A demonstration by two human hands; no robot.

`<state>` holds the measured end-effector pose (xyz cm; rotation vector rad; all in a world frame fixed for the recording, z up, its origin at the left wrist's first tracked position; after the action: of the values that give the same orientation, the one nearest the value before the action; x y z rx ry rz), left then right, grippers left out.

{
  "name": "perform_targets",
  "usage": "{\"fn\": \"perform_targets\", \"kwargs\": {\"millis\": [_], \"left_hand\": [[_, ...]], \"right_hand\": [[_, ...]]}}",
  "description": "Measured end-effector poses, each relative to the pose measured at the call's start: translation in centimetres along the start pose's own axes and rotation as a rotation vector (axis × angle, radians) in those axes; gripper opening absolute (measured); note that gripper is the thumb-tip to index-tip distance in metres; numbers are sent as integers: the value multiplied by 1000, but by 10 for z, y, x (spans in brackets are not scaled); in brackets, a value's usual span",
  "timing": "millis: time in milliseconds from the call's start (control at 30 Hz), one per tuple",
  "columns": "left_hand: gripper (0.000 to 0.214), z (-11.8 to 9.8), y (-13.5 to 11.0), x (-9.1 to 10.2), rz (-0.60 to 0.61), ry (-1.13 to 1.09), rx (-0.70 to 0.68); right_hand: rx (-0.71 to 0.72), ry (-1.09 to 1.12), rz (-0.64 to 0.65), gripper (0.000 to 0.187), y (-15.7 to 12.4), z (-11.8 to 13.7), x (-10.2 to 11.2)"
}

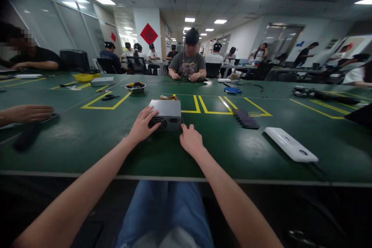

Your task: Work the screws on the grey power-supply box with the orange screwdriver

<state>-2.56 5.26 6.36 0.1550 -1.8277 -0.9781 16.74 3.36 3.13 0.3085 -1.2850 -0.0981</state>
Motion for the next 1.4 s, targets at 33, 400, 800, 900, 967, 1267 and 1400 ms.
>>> {"fn": "perform_targets", "kwargs": {"millis": [33,400,800,900,967,1267,1400], "left_hand": [[45,0,-1,0,-17,-8,12],[46,-3,-1,-2,-110,8,101],[47,1,-1,-9,-182,38,95],[47,1,-1,-9,-188,42,102],[47,1,-1,-9,-191,45,99],[46,2,-1,-9,-176,50,110],[47,0,-1,-9,-157,84,136]], "right_hand": [[-23,1,-29,40,-7,2,4],[9,272,-476,24,-75,8,42],[82,166,-425,25,-76,25,37],[119,147,-392,25,-73,33,33],[128,134,-381,25,-70,36,32],[131,41,-393,26,-68,37,30],[113,-57,-432,29,-72,47,29]]}}
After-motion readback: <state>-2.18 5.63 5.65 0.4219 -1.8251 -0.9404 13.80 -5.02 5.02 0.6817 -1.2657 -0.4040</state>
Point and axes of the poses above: each hand's wrist, its own y-axis towards the middle knuckle, its own x-axis out of the back of the hand, z = x × y, the point moved 8 cm from there along y, towards the middle knuckle, and after that the axes turned 1 degree about x, right-handed, at the moved point
